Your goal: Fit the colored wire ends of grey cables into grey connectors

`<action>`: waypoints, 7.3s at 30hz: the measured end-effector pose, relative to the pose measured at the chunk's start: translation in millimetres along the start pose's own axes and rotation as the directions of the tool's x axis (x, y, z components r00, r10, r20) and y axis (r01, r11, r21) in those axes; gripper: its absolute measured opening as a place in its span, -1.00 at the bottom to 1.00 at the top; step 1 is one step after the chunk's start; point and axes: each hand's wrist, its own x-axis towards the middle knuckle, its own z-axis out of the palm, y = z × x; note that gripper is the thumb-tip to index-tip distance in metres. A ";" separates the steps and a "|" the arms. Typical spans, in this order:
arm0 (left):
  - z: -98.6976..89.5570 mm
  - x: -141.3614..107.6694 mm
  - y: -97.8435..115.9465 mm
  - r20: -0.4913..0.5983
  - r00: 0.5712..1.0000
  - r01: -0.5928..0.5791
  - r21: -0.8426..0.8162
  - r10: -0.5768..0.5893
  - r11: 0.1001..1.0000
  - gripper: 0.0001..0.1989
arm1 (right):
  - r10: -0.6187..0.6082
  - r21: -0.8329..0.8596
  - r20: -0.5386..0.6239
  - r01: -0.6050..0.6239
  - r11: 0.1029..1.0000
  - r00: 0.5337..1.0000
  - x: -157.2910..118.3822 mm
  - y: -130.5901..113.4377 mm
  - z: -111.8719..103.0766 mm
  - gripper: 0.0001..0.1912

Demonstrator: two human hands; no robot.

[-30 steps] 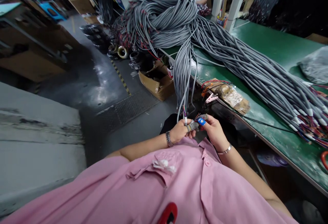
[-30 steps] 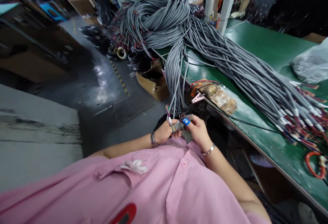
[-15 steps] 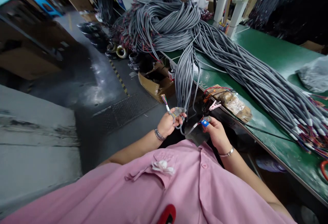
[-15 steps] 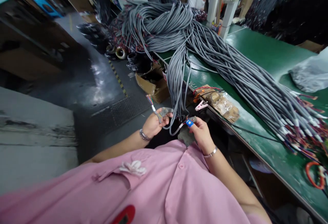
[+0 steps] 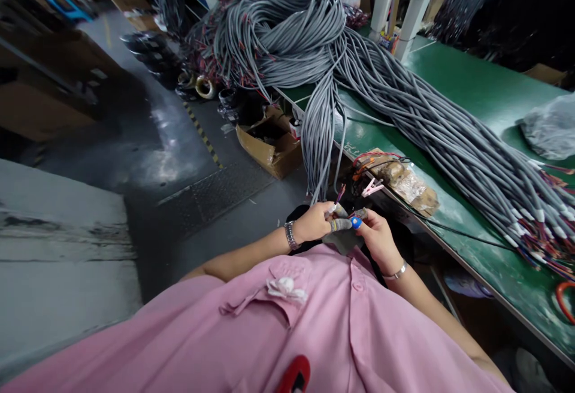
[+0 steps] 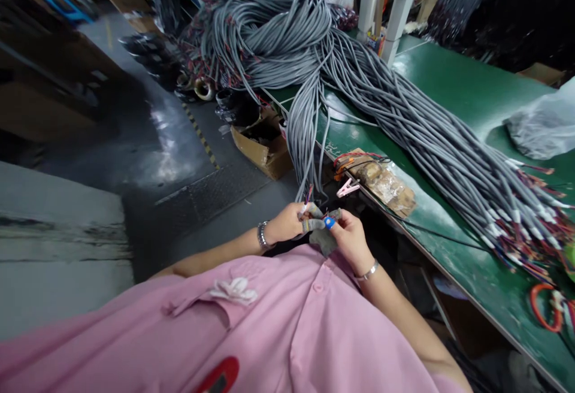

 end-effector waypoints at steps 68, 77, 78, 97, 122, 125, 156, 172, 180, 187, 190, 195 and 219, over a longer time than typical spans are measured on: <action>36.2 -1.2 -17.1 -0.073 0.970 0.182 -0.422 -0.233 0.888 -0.70 | 0.122 0.100 0.087 -0.130 0.986 0.989 3.0 -6.9 0.7 -0.72; 36.4 -1.7 -21.0 -0.045 0.972 0.191 -0.430 -0.232 0.883 -0.73 | 0.092 0.100 -0.030 -0.089 0.991 0.995 6.1 6.8 5.1 -0.75; 36.2 -1.7 -22.1 -0.041 0.973 0.189 -0.432 -0.229 0.882 -0.73 | 0.091 0.099 -0.038 -0.087 0.991 0.995 5.7 7.4 5.2 -0.75; 37.7 -1.8 -18.7 -0.139 0.960 0.168 -0.411 -0.244 0.896 -0.65 | 0.045 0.076 -0.124 -0.036 0.996 0.991 -1.9 -3.1 18.4 -0.76; 35.0 -3.5 -19.3 -0.241 0.937 0.126 -0.442 -0.253 0.888 -0.70 | 0.084 0.105 -0.047 -0.079 0.991 0.995 -6.0 10.7 0.9 -0.75; 34.2 -3.7 -17.7 -0.224 0.936 0.148 -0.449 -0.271 0.881 -0.67 | 0.086 0.099 -0.043 -0.082 0.992 0.995 -4.7 10.1 -1.6 -0.74; 36.5 -5.5 -21.4 -0.280 0.930 0.110 -0.401 -0.237 0.909 -0.71 | 0.224 0.308 -0.110 -0.181 0.934 0.968 4.2 17.7 -5.7 -0.60; 38.7 -5.5 -21.3 -0.323 0.915 0.105 -0.387 -0.241 0.916 -0.69 | 0.169 0.204 -0.024 -0.161 0.966 0.985 -2.4 13.2 -5.2 -0.70; 39.8 -5.3 -18.3 -0.341 0.912 0.083 -0.390 -0.228 0.917 -0.70 | 0.167 0.179 -0.031 -0.159 0.971 0.986 -3.5 18.7 -4.7 -0.69; 39.8 -4.7 -18.3 -0.350 0.909 0.071 -0.409 -0.228 0.910 -0.71 | 0.122 0.167 0.084 -0.135 0.977 0.989 -10.6 22.3 -0.5 -0.71; 40.0 -3.9 -17.9 -0.341 0.909 0.077 -0.427 -0.239 0.901 -0.71 | 0.116 0.170 0.130 -0.137 0.976 0.985 -12.5 23.7 0.4 -0.71; 41.6 -2.1 -16.7 -0.350 0.909 0.059 -0.430 -0.227 0.901 -0.72 | 0.102 0.141 0.172 -0.127 0.982 0.980 -12.5 27.1 3.6 -0.69; 36.6 -8.9 -13.5 -0.269 0.941 0.120 -0.292 -0.202 0.949 -0.66 | 0.179 0.175 0.083 -0.191 0.966 0.980 8.0 8.1 -28.4 -0.65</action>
